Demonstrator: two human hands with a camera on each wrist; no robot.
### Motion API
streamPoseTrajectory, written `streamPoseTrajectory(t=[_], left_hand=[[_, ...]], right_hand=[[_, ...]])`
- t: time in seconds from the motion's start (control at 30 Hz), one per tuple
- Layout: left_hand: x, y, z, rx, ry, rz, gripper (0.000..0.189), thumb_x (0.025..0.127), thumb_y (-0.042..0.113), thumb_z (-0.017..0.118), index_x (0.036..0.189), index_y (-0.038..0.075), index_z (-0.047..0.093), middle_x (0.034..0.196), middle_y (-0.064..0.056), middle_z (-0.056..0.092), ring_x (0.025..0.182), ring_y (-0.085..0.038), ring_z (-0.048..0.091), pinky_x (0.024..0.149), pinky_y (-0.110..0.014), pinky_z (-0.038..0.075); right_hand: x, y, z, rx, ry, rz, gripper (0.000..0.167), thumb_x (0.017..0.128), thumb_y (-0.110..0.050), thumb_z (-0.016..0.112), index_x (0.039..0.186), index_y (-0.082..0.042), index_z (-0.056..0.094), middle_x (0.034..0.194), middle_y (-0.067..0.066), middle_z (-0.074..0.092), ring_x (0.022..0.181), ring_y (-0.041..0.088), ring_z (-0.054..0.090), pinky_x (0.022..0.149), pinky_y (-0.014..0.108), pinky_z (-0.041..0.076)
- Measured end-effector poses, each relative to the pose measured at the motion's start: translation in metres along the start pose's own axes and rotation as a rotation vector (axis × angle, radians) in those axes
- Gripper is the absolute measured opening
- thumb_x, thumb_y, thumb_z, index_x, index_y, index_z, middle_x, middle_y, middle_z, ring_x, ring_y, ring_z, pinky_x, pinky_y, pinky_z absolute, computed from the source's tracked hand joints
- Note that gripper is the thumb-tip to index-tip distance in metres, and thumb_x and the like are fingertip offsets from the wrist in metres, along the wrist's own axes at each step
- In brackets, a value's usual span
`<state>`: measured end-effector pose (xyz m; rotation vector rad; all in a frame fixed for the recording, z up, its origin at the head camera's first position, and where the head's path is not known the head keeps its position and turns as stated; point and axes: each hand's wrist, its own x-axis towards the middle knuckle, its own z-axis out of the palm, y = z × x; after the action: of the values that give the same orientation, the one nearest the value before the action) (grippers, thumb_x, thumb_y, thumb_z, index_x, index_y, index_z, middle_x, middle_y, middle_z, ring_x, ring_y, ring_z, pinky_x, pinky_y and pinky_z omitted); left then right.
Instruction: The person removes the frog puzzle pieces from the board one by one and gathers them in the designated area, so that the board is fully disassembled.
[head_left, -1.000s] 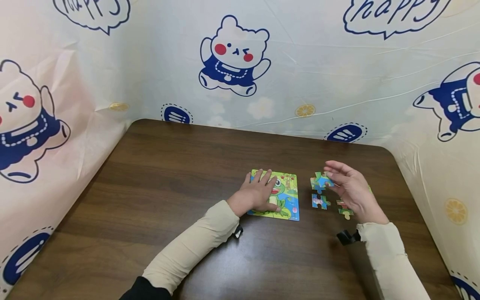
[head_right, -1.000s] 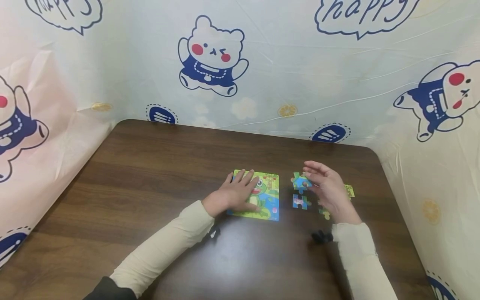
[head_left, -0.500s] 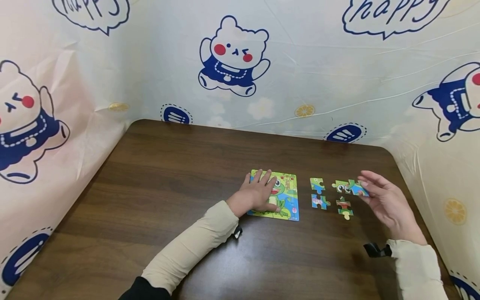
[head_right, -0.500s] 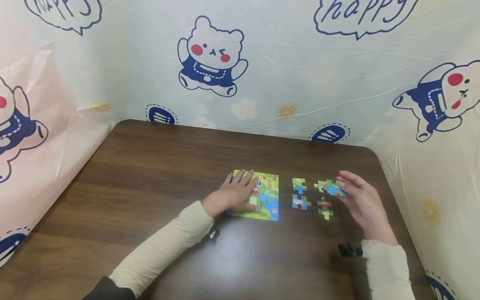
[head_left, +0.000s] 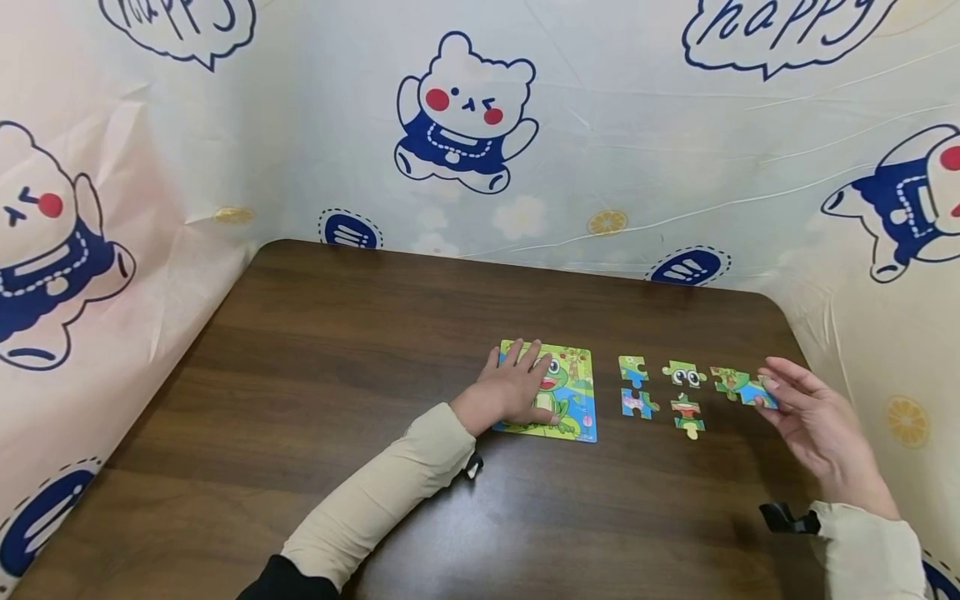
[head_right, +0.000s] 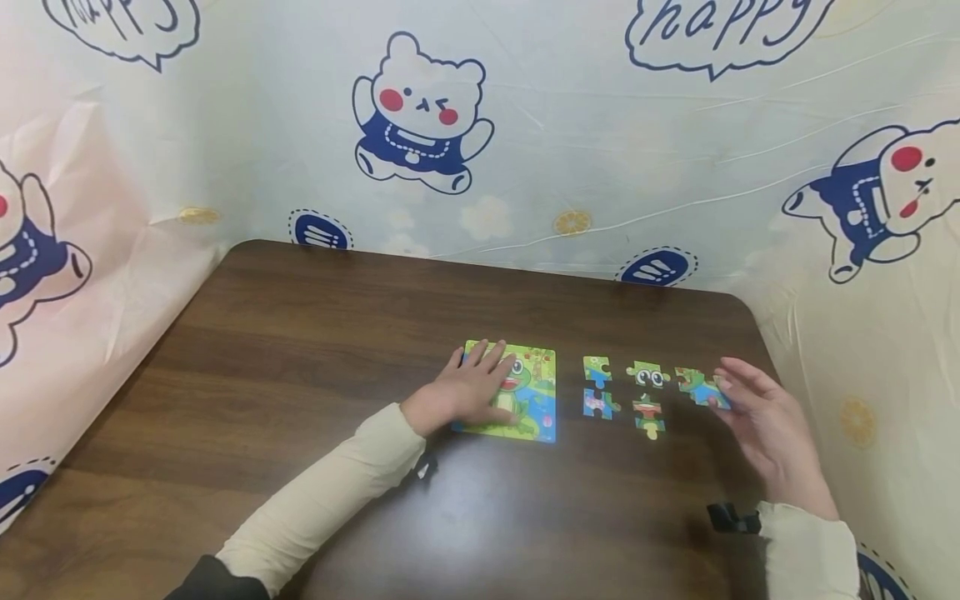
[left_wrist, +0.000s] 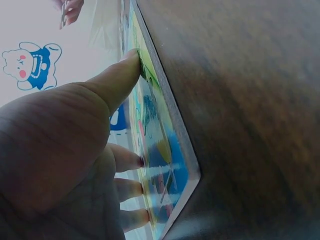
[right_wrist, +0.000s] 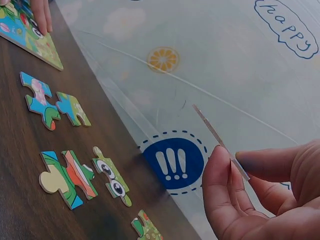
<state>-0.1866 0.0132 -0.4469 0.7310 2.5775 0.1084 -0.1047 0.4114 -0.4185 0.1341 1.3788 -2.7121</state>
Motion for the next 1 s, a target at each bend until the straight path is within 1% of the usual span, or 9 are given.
streamPoseTrajectory(t=[0.27, 0.4, 0.47, 0.53, 0.73, 0.9, 1.0], left_hand=[[0.002, -0.001, 0.002, 0.003, -0.003, 0.001, 0.099, 0.091, 0.073, 0.055, 0.165, 0.025, 0.010, 0.173, -0.001, -0.001, 0.160, -0.028, -0.002, 0.127, -0.057, 0.007], [0.002, 0.000, 0.002, 0.000, -0.003, 0.004, 0.099, 0.091, 0.073, 0.055, 0.165, 0.025, 0.011, 0.173, -0.001, -0.001, 0.160, -0.028, -0.002, 0.127, -0.057, 0.007], [0.002, 0.000, 0.002, 0.002, -0.003, 0.003, 0.099, 0.090, 0.073, 0.055, 0.165, 0.026, 0.011, 0.173, -0.001, -0.001, 0.160, -0.028, -0.002, 0.127, -0.057, 0.008], [0.003, 0.000, 0.002, 0.004, -0.004, 0.002, 0.100, 0.090, 0.074, 0.055, 0.165, 0.026, 0.011, 0.173, -0.001, -0.001, 0.160, -0.028, -0.001, 0.127, -0.057, 0.008], [0.003, -0.001, 0.001, 0.004, -0.006, -0.002, 0.100, 0.090, 0.074, 0.055, 0.165, 0.026, 0.010, 0.173, -0.001, -0.001, 0.160, -0.028, -0.001, 0.127, -0.057, 0.008], [0.002, -0.001, 0.001, 0.001, -0.009, -0.002, 0.100, 0.090, 0.074, 0.055, 0.165, 0.026, 0.009, 0.173, -0.001, -0.002, 0.160, -0.028, -0.002, 0.127, -0.057, 0.007], [0.003, -0.001, 0.001, 0.001, -0.017, -0.006, 0.101, 0.090, 0.074, 0.055, 0.165, 0.027, 0.008, 0.173, -0.001, -0.003, 0.160, -0.028, -0.004, 0.127, -0.057, 0.006]], right_hand=[[-0.002, -0.002, -0.004, -0.014, 0.026, 0.016, 0.038, 0.103, 0.010, 0.042, 0.117, -0.005, 0.075, 0.106, 0.008, 0.074, 0.091, 0.018, 0.074, 0.077, 0.031, 0.062], [-0.002, 0.003, -0.011, -0.010, 0.011, 0.009, 0.039, 0.103, 0.011, 0.041, 0.117, -0.004, 0.074, 0.106, 0.008, 0.075, 0.091, 0.018, 0.074, 0.077, 0.031, 0.062], [-0.003, 0.007, -0.015, -0.027, 0.014, 0.010, 0.038, 0.103, 0.011, 0.042, 0.117, -0.004, 0.074, 0.105, 0.007, 0.075, 0.091, 0.017, 0.074, 0.076, 0.031, 0.062], [-0.004, 0.012, -0.019, -0.080, 0.048, 0.017, 0.036, 0.102, 0.009, 0.045, 0.115, -0.006, 0.075, 0.104, 0.004, 0.076, 0.090, 0.015, 0.074, 0.075, 0.030, 0.062], [-0.007, 0.028, -0.027, -0.286, 0.197, 0.064, 0.027, 0.100, 0.001, 0.058, 0.110, -0.017, 0.076, 0.101, -0.007, 0.074, 0.089, 0.007, 0.070, 0.073, 0.025, 0.060], [-0.008, 0.035, -0.030, -0.421, 0.286, 0.094, 0.021, 0.098, -0.006, 0.065, 0.109, -0.021, 0.074, 0.098, -0.013, 0.073, 0.086, 0.002, 0.067, 0.071, 0.021, 0.059], [-0.009, 0.037, -0.031, -0.535, 0.334, 0.113, 0.020, 0.098, -0.010, 0.066, 0.110, -0.024, 0.073, 0.096, -0.018, 0.071, 0.085, -0.001, 0.065, 0.070, 0.019, 0.058]])
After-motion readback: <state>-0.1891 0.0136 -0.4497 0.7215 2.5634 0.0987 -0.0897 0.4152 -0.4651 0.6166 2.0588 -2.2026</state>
